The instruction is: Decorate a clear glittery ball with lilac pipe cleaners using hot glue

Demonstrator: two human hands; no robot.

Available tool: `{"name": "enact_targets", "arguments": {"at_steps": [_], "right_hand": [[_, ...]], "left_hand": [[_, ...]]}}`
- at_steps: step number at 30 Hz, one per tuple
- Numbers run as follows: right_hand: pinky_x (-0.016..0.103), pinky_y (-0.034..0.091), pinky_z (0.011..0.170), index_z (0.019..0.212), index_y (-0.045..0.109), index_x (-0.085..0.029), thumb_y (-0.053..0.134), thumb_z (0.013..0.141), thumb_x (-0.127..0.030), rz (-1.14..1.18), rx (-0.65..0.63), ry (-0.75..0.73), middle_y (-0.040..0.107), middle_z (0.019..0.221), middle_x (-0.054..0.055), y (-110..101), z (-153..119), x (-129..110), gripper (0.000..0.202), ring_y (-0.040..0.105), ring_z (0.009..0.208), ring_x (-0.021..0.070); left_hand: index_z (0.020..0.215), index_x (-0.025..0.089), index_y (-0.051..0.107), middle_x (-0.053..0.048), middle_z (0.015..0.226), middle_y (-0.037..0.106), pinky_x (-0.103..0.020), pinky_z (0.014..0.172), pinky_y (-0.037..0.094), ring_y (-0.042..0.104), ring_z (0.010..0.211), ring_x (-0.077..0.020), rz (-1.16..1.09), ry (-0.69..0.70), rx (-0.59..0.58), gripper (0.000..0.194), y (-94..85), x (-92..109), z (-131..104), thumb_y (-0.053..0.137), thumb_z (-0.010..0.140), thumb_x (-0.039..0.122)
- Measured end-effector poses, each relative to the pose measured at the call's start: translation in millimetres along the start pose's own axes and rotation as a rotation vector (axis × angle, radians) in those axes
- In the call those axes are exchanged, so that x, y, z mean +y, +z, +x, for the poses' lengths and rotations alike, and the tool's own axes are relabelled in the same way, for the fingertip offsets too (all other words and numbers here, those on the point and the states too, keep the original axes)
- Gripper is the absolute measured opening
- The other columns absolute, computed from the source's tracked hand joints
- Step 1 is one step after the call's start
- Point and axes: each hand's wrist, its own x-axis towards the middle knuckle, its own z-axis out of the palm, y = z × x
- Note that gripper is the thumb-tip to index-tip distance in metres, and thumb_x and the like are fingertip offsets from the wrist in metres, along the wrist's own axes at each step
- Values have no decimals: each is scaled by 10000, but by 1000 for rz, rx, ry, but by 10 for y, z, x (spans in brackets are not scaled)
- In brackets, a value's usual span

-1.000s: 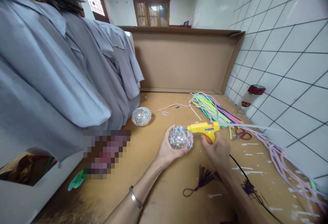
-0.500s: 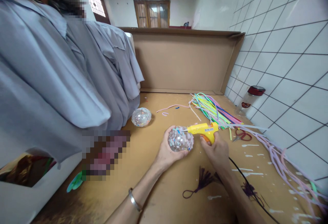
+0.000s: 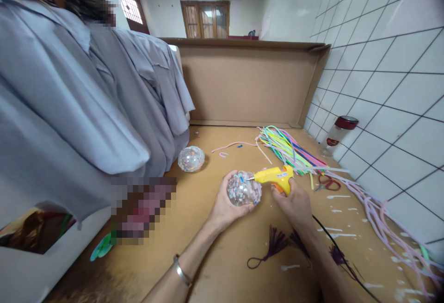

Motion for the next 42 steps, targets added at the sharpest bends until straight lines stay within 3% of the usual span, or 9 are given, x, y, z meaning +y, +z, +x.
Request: {"name": "enact_targets", "arguments": {"at_steps": [7,24,42], "right_hand": [[301,326,533,665,408,-269,508,669,-502,-4,83,-21,519,514,-1,-32,29,16,253,491,526,205],[317,379,573,687,442,-260,529,688,-473,22,67,-21,565,572,24,6,13,33,231,543,588,224],[309,350,542,708,463,-255,513,666,-498,28,19,34,561,552,23,15,17,3,252,536,558,228]], "left_hand": [[1296,217,387,-115,1286,581,-434,1008,490,607,1154,-289,-32,-35,-7,937,6,48,-1,853,485,263],[1300,212,394,-129,1304,564,-460,1062,438,573,1200,-309,-23,-6,-15,945,12,22,-5,854,474,235],[1311,207,405,-124,1315,570,-450,1065,444,576,1206,-303,25,-15,-7,957,8,0,-1,866,474,275]]}}
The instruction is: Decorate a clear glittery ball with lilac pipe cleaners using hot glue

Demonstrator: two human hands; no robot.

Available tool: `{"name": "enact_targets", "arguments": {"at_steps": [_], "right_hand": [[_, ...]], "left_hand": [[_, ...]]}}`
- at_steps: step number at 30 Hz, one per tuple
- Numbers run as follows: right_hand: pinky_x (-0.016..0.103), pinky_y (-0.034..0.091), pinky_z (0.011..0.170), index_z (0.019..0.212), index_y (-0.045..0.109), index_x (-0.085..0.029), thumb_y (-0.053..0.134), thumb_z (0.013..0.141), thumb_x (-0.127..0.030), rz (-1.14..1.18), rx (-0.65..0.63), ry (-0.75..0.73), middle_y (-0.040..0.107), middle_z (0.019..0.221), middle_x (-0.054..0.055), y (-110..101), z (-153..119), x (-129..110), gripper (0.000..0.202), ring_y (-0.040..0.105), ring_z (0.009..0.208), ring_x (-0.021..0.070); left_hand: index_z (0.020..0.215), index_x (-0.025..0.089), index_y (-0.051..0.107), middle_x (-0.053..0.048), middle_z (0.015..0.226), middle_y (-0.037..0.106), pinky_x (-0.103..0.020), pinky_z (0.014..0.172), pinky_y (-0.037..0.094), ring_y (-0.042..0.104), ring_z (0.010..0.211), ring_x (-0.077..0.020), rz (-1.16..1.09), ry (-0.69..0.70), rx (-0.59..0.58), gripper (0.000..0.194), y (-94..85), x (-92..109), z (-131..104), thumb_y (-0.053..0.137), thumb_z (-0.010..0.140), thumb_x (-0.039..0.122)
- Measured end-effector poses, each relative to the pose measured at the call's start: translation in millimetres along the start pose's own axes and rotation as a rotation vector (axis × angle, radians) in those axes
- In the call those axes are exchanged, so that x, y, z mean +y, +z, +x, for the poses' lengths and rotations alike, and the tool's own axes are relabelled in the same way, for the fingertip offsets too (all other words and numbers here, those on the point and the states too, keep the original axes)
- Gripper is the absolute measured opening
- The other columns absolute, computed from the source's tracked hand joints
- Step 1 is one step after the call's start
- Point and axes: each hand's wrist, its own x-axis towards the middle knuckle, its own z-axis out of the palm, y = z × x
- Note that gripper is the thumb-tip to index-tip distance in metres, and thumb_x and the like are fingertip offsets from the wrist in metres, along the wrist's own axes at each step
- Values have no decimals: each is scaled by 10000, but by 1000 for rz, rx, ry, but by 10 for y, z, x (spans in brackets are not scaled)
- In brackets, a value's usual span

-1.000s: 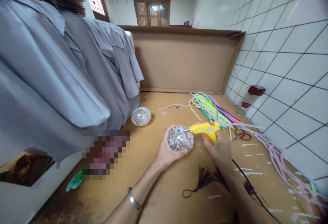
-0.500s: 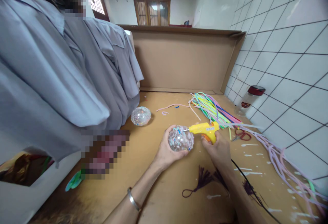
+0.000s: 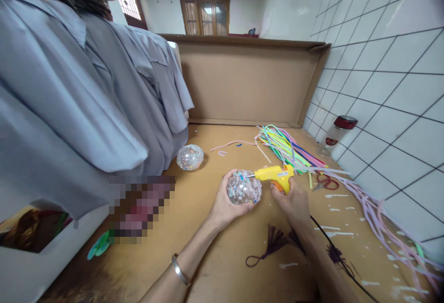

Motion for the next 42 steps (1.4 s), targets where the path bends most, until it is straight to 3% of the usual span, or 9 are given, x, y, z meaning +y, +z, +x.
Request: {"name": "enact_targets", "arguments": {"at_steps": [25,36,42], "right_hand": [[305,343,560,736,482,-243,496,692,-510,-25,-4,-20,610,621,48,55,-4,53,271,538,587,225],[299,320,538,659,422,-262,472,670,-532,-5,-64,-47,527,553,16,-60,28,29,274,493,540,206],[307,325,527,642,404,-270,498,644,-537,10,-4,4,499,518,3,-45,18,-2,283,470,508,200]], "left_hand": [[1310,219,407,-124,1312,573,-471,1061,446,581,1199,-316,-10,7,2,939,-4,-19,-3,860,487,250],[1299,208,373,-123,1307,575,-443,1039,465,590,1184,-291,-59,-27,-20,951,-4,11,3,846,474,228],[1300,210,376,-117,1315,560,-442,1058,448,575,1197,-293,-38,-19,-16,949,-14,1,14,842,474,249]]}}
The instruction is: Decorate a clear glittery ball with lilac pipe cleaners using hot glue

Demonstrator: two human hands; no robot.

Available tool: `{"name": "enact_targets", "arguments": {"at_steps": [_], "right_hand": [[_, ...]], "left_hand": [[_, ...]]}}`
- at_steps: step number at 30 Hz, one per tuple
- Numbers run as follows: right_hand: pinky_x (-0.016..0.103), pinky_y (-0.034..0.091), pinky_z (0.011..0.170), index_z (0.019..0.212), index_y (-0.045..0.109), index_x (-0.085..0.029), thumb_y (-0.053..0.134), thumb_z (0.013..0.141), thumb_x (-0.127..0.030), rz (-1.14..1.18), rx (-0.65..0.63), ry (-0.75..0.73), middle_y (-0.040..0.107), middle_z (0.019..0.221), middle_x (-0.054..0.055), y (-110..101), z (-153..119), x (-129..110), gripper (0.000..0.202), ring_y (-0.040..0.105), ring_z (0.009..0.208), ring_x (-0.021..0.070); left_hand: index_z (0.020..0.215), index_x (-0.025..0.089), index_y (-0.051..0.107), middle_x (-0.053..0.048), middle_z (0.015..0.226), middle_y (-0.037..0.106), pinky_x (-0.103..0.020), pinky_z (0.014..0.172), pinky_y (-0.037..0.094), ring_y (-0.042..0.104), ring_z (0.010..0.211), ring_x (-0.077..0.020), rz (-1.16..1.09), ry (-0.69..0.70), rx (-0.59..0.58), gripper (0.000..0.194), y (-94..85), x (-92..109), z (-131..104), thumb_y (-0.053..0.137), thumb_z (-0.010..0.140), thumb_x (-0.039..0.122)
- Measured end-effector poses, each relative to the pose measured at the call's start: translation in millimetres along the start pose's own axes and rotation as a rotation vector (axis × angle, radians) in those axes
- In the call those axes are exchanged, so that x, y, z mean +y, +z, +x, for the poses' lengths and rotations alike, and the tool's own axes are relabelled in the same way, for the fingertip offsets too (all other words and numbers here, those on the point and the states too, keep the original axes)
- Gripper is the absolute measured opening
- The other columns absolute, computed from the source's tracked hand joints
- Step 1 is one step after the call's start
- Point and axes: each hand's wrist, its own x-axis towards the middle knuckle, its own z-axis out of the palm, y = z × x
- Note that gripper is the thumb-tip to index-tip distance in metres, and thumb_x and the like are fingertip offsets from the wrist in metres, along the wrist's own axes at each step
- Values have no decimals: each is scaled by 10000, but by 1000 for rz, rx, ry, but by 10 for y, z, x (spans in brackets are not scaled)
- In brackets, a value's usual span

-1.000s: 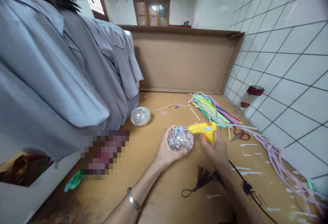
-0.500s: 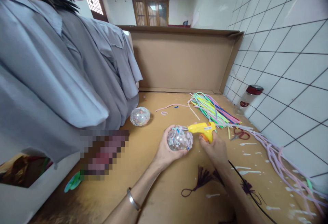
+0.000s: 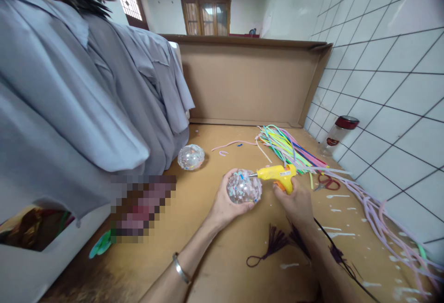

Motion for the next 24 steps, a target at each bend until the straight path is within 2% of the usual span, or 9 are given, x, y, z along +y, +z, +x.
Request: {"name": "enact_targets", "arguments": {"at_steps": [10,17,24], "right_hand": [[311,353,541,658,429,-266,493,631,-539,36,-26,23,547,552,30,2,-24,-66,281,514,544,212],[297,356,525,657,423,-266,496,641,-561,70,-5,-23,553,537,18,34,-36,-56,304,510,518,196],[308,361,531,699,457,-255,495,679,-552,6,15,-71,566,544,27,72,-32,16,300,530,531,216]], "left_hand": [[1317,210,382,-126,1333,544,-464,1092,414,555,1224,-312,19,14,-4,975,-4,-43,9,859,467,258],[1314,215,381,-125,1333,553,-465,1078,432,567,1215,-306,-1,10,-13,971,6,-50,13,859,469,247],[1313,207,392,-126,1332,544,-471,1096,412,556,1227,-311,19,27,11,965,6,-42,3,858,469,237]]}}
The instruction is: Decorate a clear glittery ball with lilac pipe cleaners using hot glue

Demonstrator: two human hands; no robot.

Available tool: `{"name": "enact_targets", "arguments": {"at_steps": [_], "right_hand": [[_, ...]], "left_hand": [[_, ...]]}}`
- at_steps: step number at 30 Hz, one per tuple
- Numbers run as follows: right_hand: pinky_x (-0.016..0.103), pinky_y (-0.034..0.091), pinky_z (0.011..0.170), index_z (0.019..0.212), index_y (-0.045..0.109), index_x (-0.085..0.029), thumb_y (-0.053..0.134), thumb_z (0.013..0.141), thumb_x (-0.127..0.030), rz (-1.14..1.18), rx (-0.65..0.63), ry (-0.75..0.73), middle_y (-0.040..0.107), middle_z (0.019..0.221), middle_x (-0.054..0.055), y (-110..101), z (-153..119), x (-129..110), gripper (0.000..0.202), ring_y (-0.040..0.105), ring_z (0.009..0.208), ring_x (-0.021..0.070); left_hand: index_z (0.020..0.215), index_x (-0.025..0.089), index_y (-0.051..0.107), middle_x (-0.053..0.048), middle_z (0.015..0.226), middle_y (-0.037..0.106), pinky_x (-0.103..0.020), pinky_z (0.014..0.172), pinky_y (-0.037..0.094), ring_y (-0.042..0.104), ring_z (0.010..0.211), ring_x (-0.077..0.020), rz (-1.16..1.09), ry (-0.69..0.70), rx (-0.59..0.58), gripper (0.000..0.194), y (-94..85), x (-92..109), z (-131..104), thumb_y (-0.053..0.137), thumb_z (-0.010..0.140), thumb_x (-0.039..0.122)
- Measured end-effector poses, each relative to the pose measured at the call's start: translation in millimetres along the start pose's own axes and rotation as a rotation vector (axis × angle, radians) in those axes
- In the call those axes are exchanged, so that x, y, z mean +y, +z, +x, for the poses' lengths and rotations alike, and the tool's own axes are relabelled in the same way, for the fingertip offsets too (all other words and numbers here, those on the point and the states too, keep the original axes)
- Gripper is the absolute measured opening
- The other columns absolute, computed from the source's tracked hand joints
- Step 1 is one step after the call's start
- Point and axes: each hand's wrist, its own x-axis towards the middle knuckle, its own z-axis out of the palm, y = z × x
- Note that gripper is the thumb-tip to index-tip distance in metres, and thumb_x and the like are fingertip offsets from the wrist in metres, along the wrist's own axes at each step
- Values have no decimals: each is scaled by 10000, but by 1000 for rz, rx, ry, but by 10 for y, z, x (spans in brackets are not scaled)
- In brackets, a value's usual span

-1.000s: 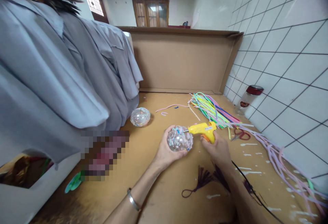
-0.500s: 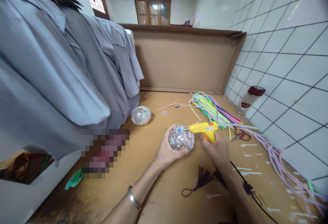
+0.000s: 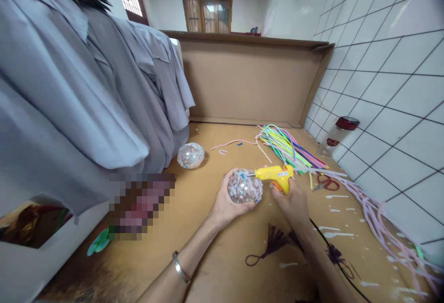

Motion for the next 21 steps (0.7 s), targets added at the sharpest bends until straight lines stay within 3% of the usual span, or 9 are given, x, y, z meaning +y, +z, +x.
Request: {"name": "enact_targets", "arguments": {"at_steps": [6,13,21], "right_hand": [[315,378,561,791,519,-229,499,707,-527,-46,-85,8,616,633,66,-11,16,33,310,568,591,241],[285,371,541,680,475,-241,504,690,-530,-10,-207,5,593,591,29,-110,46,36,291,542,560,198],[279,335,521,628,460,-248,520,673,-534,20,-173,36,545,551,12,-172,49,17,295,497,544,189]], "left_hand": [[1311,214,402,-133,1351,520,-499,1105,396,535,1251,-324,40,33,13,948,-8,-36,-1,855,478,227],[1311,212,416,-135,1358,508,-496,1098,405,534,1251,-322,86,56,20,932,-19,-76,-1,853,488,210],[1300,234,422,-115,1330,531,-511,1084,415,547,1231,-320,76,61,43,906,-43,-95,17,849,501,218]]}}
